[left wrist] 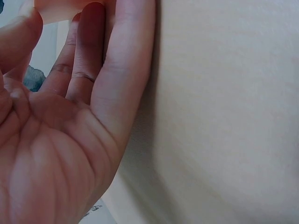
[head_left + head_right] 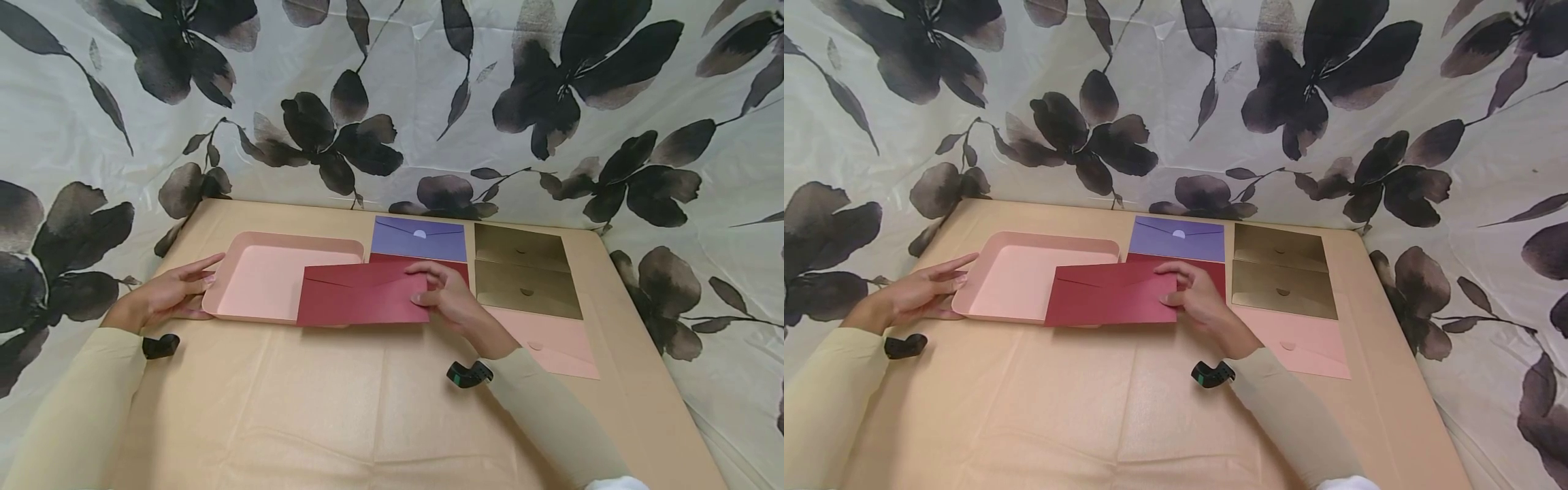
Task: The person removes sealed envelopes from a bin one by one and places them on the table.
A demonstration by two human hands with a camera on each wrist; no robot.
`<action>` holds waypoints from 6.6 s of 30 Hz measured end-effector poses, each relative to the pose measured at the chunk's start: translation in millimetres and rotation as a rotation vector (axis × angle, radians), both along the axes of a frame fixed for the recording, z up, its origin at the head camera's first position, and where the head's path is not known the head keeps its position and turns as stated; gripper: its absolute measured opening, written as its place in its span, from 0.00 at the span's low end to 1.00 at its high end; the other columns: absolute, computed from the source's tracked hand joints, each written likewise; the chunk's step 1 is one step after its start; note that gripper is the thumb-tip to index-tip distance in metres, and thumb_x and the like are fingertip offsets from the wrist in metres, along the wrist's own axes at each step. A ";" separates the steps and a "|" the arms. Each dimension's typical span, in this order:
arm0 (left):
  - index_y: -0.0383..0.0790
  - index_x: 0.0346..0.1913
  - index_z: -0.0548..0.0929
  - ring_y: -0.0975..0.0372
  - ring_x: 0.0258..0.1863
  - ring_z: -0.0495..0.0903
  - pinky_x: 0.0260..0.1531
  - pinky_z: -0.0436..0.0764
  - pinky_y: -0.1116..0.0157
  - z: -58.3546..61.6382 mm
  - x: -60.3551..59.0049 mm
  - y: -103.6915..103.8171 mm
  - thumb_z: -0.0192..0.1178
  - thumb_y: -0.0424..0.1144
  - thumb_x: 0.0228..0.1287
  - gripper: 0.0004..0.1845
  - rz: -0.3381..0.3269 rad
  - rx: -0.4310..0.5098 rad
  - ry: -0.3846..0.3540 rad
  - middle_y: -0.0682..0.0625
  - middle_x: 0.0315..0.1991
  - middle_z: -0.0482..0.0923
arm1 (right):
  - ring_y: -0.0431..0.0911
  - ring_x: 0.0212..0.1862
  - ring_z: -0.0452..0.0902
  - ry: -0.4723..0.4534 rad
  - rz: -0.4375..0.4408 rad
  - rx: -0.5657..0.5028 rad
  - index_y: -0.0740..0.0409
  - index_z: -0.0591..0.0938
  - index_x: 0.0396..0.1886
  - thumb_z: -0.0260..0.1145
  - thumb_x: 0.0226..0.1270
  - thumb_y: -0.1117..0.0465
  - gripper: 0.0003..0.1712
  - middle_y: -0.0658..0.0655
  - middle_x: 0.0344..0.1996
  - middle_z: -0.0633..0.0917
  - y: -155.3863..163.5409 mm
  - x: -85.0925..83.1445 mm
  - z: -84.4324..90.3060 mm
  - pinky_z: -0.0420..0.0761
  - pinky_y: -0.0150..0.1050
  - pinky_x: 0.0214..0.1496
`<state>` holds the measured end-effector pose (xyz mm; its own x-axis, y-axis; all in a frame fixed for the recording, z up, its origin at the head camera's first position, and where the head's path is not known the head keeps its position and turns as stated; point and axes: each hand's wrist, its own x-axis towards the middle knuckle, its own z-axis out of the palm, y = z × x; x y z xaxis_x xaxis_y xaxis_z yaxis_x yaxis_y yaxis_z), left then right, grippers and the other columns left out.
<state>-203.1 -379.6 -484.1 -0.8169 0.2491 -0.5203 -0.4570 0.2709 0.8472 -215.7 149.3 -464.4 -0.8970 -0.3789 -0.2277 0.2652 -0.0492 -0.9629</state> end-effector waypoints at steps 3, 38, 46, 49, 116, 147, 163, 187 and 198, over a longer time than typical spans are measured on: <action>0.71 0.84 0.41 0.70 0.51 0.83 0.55 0.87 0.46 -0.9 -0.7 -0.4 0.53 0.48 0.81 0.41 -0.002 -0.001 0.001 0.52 0.74 0.56 | 0.43 0.43 0.82 0.004 -0.002 0.004 0.61 0.78 0.63 0.63 0.64 0.82 0.28 0.49 0.45 0.86 4.1 -0.4 -1.5 0.86 0.31 0.37; 0.70 0.84 0.40 0.70 0.51 0.83 0.56 0.86 0.45 -2.1 -1.8 1.0 0.52 0.48 0.82 0.40 -0.002 -0.018 -0.004 0.40 0.82 0.43 | 0.41 0.37 0.79 0.000 -0.037 0.019 0.57 0.80 0.59 0.63 0.63 0.82 0.28 0.47 0.42 0.84 39.3 4.7 -5.8 0.82 0.28 0.34; 0.69 0.84 0.40 0.70 0.51 0.83 0.55 0.87 0.46 -1.4 -1.0 1.0 0.52 0.48 0.82 0.41 -0.001 -0.011 -0.004 0.44 0.80 0.47 | 0.41 0.39 0.81 -0.014 -0.043 0.014 0.54 0.81 0.58 0.63 0.63 0.83 0.28 0.46 0.43 0.87 49.2 4.6 -7.0 0.85 0.30 0.36; 0.70 0.84 0.40 0.70 0.51 0.83 0.55 0.87 0.46 -2.1 -1.2 0.5 0.52 0.47 0.82 0.40 -0.002 -0.010 -0.003 0.44 0.80 0.48 | 0.42 0.39 0.81 -0.009 -0.042 0.010 0.54 0.81 0.58 0.63 0.63 0.83 0.28 0.46 0.44 0.87 53.4 4.0 -7.0 0.84 0.30 0.35; 0.71 0.84 0.42 0.71 0.50 0.83 0.56 0.86 0.46 -3.0 -2.4 1.5 0.51 0.47 0.82 0.39 0.014 -0.047 0.013 0.45 0.79 0.51 | 0.44 0.49 0.85 -0.017 -0.046 -0.008 0.56 0.78 0.62 0.64 0.65 0.80 0.28 0.48 0.52 0.85 96.8 11.7 -22.2 0.90 0.36 0.45; 0.74 0.83 0.44 0.70 0.50 0.84 0.57 0.86 0.45 -4.8 -2.8 1.2 0.52 0.47 0.82 0.38 0.023 -0.046 0.003 0.54 0.71 0.60 | 0.45 0.51 0.86 -0.069 -0.010 -0.079 0.56 0.76 0.63 0.65 0.66 0.79 0.28 0.50 0.55 0.83 98.7 30.1 -34.7 0.90 0.42 0.50; 0.71 0.84 0.43 0.67 0.50 0.84 0.55 0.87 0.47 -2.2 -3.4 3.1 0.54 0.48 0.80 0.40 0.017 -0.036 0.007 0.54 0.70 0.62 | 0.46 0.53 0.85 -0.059 -0.020 -0.046 0.54 0.77 0.62 0.65 0.66 0.79 0.28 0.48 0.56 0.83 108.0 35.0 -35.4 0.90 0.45 0.51; 0.69 0.84 0.42 0.70 0.50 0.84 0.53 0.88 0.49 -2.0 -4.5 2.6 0.54 0.49 0.80 0.41 0.000 -0.004 0.004 0.70 0.56 0.69 | 0.42 0.44 0.87 -0.063 -0.009 -0.062 0.57 0.77 0.61 0.65 0.66 0.79 0.26 0.49 0.51 0.83 107.3 45.2 -47.0 0.90 0.37 0.43; 0.70 0.84 0.42 0.72 0.51 0.83 0.53 0.88 0.50 -3.3 -4.0 -0.7 0.53 0.49 0.81 0.40 -0.007 -0.004 0.009 0.70 0.57 0.67 | 0.40 0.40 0.84 -0.048 0.008 -0.040 0.60 0.75 0.61 0.64 0.66 0.79 0.26 0.51 0.45 0.81 104.3 46.3 -52.2 0.88 0.32 0.39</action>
<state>-207.2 -380.3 -487.3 -0.8200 0.2523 -0.5137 -0.4474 0.2773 0.8503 -169.4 253.6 -516.7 -0.8822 -0.3959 -0.2549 0.3115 -0.0848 -0.9465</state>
